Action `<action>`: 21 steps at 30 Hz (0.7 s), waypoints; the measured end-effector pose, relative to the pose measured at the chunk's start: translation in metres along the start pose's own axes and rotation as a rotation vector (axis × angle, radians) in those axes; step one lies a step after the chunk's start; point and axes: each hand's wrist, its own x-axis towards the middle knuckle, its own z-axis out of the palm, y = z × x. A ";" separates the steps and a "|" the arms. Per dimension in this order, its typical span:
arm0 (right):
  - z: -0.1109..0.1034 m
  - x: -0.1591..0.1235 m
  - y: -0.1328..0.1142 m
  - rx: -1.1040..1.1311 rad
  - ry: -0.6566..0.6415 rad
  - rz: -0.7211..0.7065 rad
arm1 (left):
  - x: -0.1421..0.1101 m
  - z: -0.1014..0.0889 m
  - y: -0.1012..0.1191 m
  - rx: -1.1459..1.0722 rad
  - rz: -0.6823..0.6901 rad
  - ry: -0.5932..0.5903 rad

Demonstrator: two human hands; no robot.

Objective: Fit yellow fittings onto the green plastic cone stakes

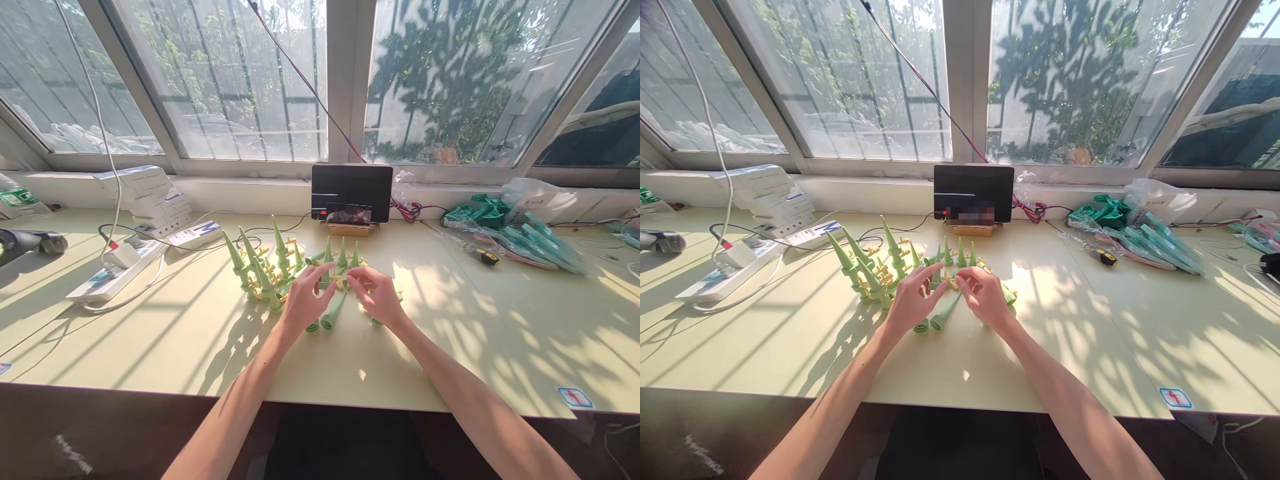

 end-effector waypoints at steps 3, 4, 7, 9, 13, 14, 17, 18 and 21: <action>0.000 0.000 0.000 -0.019 0.009 -0.004 | 0.000 0.000 0.000 -0.009 -0.008 0.016; 0.000 0.000 0.000 -0.026 0.016 -0.004 | 0.000 0.001 0.000 -0.012 -0.009 0.019; 0.000 0.001 0.001 -0.047 0.038 -0.007 | 0.000 0.001 -0.001 -0.030 -0.006 0.022; -0.001 0.001 0.001 -0.050 0.039 -0.007 | -0.001 0.002 -0.001 -0.046 -0.002 0.021; 0.000 0.001 0.000 -0.041 0.013 -0.002 | -0.002 0.003 0.001 -0.067 0.003 0.012; 0.000 0.000 0.000 -0.040 0.005 -0.001 | -0.002 0.003 0.002 -0.071 0.002 0.011; 0.001 0.000 -0.001 -0.042 -0.022 0.000 | -0.003 0.005 0.001 -0.096 -0.008 0.012; 0.002 0.000 -0.001 -0.043 -0.027 0.002 | -0.003 0.005 0.001 -0.110 -0.016 0.011; 0.004 0.000 0.000 -0.039 -0.023 0.016 | -0.003 0.006 0.000 -0.158 -0.048 0.003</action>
